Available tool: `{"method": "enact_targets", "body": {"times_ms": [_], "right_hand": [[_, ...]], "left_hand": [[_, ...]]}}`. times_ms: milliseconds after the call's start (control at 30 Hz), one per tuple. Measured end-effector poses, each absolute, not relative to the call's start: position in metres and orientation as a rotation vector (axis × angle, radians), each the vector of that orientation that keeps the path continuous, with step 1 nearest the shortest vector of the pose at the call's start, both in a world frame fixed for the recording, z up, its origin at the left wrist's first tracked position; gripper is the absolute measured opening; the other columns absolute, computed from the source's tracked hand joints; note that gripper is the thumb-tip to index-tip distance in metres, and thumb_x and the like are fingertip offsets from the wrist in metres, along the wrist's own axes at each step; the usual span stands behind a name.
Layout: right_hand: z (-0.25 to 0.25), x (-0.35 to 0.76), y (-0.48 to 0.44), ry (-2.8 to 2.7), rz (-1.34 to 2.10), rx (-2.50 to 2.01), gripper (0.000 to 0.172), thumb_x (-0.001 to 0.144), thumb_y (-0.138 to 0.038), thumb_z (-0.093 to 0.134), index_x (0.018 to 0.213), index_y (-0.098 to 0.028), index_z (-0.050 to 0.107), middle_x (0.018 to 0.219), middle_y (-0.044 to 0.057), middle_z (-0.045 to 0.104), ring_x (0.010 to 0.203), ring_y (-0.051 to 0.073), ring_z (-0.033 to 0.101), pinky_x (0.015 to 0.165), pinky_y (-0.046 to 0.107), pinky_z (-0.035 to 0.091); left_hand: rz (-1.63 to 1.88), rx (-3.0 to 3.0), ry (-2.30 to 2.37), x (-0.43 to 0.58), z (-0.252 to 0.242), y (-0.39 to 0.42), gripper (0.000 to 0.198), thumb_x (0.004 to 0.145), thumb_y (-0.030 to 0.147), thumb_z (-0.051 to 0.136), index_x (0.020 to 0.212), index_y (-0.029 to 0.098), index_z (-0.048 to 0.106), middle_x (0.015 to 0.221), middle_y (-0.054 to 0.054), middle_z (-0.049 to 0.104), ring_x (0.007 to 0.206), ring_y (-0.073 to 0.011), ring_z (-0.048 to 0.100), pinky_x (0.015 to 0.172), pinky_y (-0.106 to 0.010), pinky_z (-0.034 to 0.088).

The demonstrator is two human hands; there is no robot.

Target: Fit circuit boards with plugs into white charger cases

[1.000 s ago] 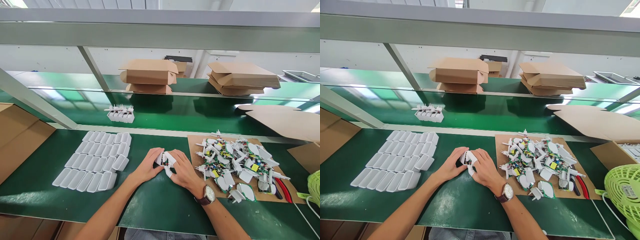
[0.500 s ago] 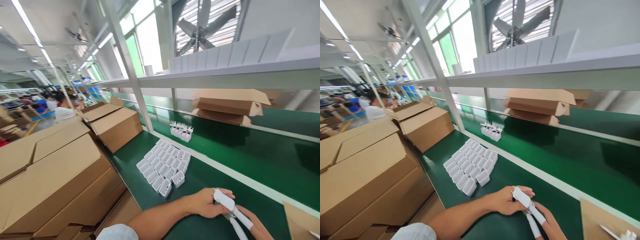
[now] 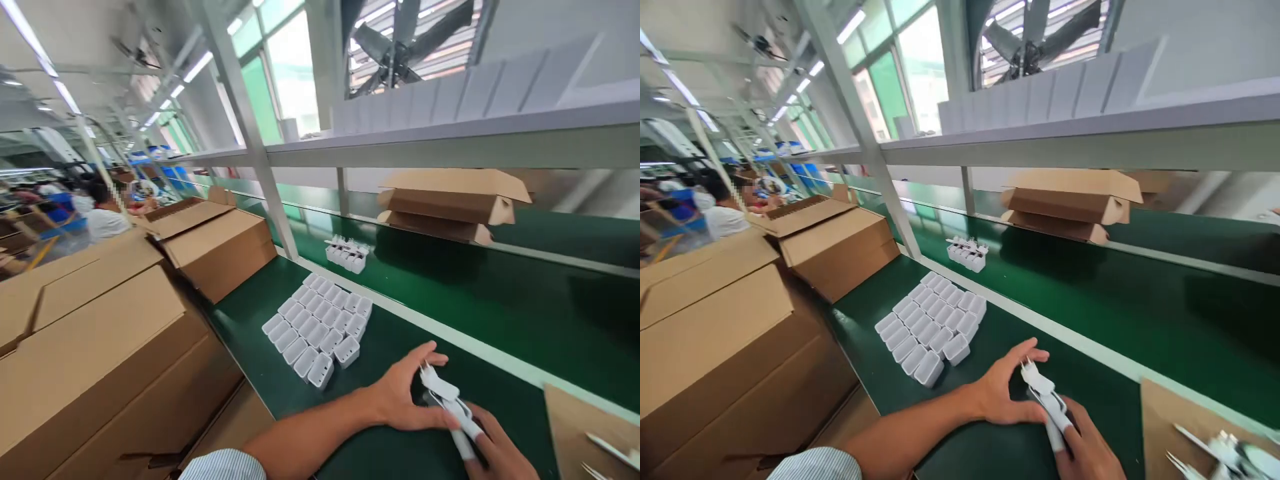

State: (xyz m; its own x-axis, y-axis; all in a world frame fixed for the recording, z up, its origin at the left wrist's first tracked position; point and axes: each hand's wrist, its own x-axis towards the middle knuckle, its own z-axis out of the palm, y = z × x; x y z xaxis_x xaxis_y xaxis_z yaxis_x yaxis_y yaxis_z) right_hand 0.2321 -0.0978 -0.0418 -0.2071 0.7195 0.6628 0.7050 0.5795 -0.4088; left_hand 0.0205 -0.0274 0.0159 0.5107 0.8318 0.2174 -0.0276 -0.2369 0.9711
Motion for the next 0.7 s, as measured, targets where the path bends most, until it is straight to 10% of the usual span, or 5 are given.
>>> {"method": "enact_targets", "body": {"times_ms": [200, 700], "right_hand": [[0.011, 0.201, -0.108, -1.903, 0.087, -1.359, 0.038, 0.092, -0.011, 0.046, 0.127, -0.025, 0.056, 0.114, 0.012, 0.070, 0.091, 0.025, 0.075, 0.070, 0.036, 0.065], [0.014, 0.193, -0.114, -1.914, 0.120, -1.490, 0.031, 0.098, -0.014, 0.046, 0.126, -0.022, 0.056, 0.113, 0.012, 0.067, 0.090, 0.023, 0.068, 0.073, 0.033, 0.061]], "left_hand": [[0.960, 1.693, 0.778, 0.019, 0.020, -0.029, 0.041, 0.095, 0.042, 0.061, 0.131, 0.022, 0.057, 0.114, -0.009, 0.070, 0.098, -0.0199, 0.068, 0.093, -0.038, 0.054], [0.866, 1.689, 0.818, 0.018, 0.013, -0.026, 0.041, 0.099, 0.048, 0.053, 0.131, 0.022, 0.054, 0.114, -0.009, 0.069, 0.104, -0.0211, 0.067, 0.094, -0.039, 0.054]]}}
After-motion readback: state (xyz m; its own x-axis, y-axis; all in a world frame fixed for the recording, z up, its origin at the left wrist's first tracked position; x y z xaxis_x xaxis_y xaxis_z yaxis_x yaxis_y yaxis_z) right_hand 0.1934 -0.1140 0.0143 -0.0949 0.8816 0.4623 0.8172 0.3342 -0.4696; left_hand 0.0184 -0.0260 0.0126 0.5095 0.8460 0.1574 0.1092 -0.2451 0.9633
